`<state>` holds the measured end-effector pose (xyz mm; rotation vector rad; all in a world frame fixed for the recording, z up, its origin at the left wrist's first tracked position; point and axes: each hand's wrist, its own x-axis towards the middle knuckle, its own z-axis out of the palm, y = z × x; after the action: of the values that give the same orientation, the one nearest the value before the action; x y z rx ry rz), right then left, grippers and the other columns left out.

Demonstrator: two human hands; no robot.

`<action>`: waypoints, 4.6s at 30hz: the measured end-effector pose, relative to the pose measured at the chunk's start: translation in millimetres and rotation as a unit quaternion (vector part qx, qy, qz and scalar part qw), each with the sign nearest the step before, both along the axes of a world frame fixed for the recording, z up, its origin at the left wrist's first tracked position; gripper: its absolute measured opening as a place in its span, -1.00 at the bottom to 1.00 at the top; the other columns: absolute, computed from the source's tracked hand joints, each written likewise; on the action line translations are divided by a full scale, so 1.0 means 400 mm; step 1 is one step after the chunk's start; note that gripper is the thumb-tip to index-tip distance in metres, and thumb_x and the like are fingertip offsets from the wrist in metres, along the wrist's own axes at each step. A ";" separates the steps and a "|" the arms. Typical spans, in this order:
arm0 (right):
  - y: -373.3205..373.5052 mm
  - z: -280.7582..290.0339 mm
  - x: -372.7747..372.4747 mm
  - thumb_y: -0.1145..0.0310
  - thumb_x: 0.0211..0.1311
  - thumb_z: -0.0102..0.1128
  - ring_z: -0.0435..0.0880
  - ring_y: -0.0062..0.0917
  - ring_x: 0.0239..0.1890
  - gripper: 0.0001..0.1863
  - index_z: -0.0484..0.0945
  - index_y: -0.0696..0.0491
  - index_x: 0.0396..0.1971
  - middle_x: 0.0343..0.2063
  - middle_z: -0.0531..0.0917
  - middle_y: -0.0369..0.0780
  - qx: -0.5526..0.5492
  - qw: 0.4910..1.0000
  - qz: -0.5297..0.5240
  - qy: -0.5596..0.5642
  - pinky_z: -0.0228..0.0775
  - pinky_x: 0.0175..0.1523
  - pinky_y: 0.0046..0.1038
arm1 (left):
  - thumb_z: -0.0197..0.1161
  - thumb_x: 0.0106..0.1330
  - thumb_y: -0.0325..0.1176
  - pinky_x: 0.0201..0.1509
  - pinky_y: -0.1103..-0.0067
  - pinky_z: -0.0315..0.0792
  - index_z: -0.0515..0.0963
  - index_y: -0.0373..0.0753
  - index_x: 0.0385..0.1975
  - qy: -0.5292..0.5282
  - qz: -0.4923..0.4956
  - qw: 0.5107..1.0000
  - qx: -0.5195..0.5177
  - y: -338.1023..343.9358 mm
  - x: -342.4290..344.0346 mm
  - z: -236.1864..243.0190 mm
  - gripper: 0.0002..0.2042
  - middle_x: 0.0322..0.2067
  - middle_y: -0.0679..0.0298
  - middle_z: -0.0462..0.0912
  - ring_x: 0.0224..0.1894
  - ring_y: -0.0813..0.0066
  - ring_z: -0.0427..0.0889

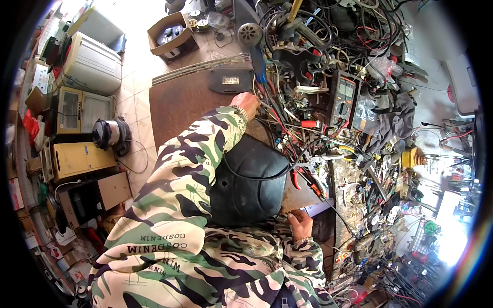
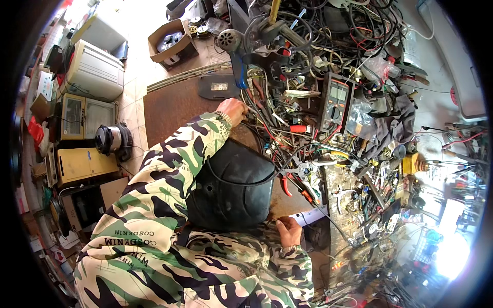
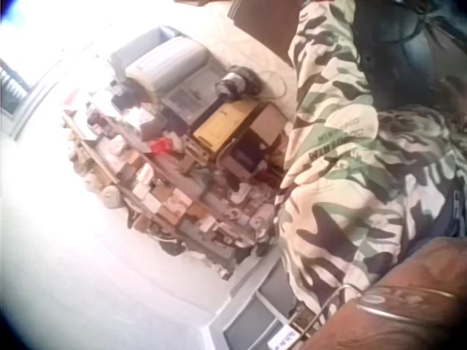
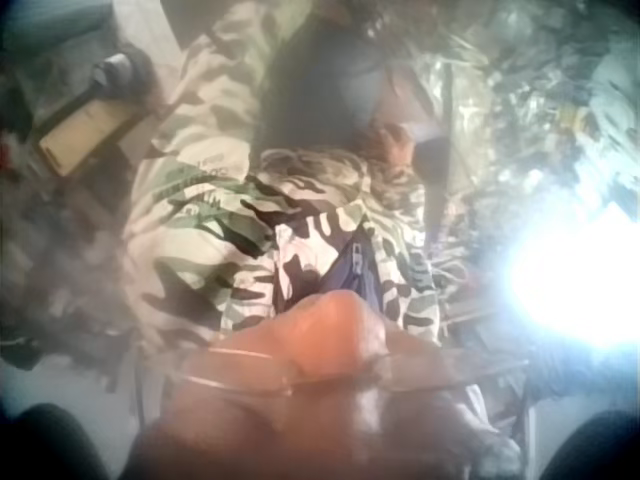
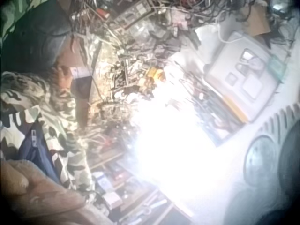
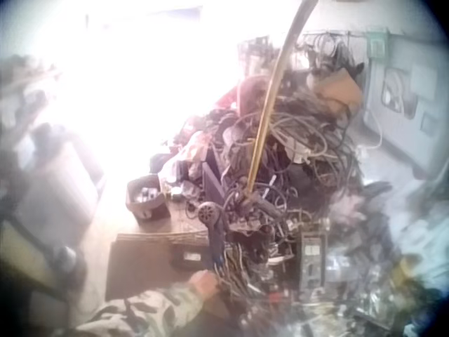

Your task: The person disassembles a black electric kettle on a cluttered workbench. They use a screwdriver to remove screws from the base, then pry open the plastic casing with a hammer to access the internal wiring and heating element.

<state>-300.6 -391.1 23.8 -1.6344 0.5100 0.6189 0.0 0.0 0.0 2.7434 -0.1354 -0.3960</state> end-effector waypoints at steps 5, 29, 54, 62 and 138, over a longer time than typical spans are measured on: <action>-0.037 0.008 0.032 0.48 0.27 0.31 0.70 -0.50 -0.36 -0.71 0.57 0.36 -0.10 -0.31 0.72 -0.12 -0.027 1.000 0.006 -0.008 0.58 -0.20 -0.45 | 0.33 0.20 -0.33 -0.06 0.32 0.61 0.73 -0.17 -0.26 -0.042 0.084 0.995 -0.028 0.002 -0.032 0.083 -0.84 -0.31 0.10 0.75 -0.23 0.16 0.75; 0.073 0.013 0.420 0.32 0.18 0.36 0.73 -0.23 -0.41 -0.83 0.69 0.09 -0.30 -0.46 0.73 -0.12 -0.338 0.831 0.234 -0.374 0.55 -0.23 -0.27 | 0.27 0.31 -0.63 -0.10 0.61 0.62 0.61 -0.43 -0.17 0.067 0.407 0.748 -0.520 -0.086 -0.918 0.295 -0.87 -0.27 0.20 0.69 -0.25 0.50 0.73; 0.046 0.315 0.615 0.41 0.26 0.32 0.78 -0.32 -0.19 -0.67 0.61 0.19 0.00 -0.17 0.76 -0.04 -0.342 0.805 0.281 -0.395 0.58 -0.06 -0.36 | 0.46 0.13 -0.54 -0.37 0.58 0.52 0.69 -0.27 -0.28 -0.163 0.362 0.874 -0.280 -0.102 -0.770 0.255 -0.83 -0.41 0.22 0.67 -0.48 0.45 0.66; -0.017 0.317 0.339 0.37 0.31 0.32 0.71 -0.46 -0.19 -0.61 0.58 0.19 0.08 -0.22 0.75 -0.10 -0.267 0.898 0.150 -0.317 0.51 -0.01 -0.43 | 0.50 0.08 -0.43 -0.28 0.46 0.57 0.70 -0.14 -0.32 -0.131 0.332 0.913 -0.198 -0.109 -0.735 0.255 -0.83 -0.39 0.28 0.67 -0.37 0.28 0.71; 0.537 0.505 0.229 0.51 0.03 0.32 0.55 -0.23 -0.45 -0.73 0.54 0.11 -0.22 -0.49 0.44 -0.16 -0.199 0.679 0.530 -0.466 0.41 -0.40 -0.23 | 0.56 -0.05 -0.44 -0.40 0.52 0.55 0.62 -0.15 -0.24 -0.161 0.335 0.894 -0.249 -0.073 -0.751 0.215 -0.66 -0.47 0.32 0.58 -0.48 0.41 0.65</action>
<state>-209.0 -176.5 226.0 -2.3206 -1.2571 0.3653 -300.4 -29.1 86.0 2.1376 0.5410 0.2579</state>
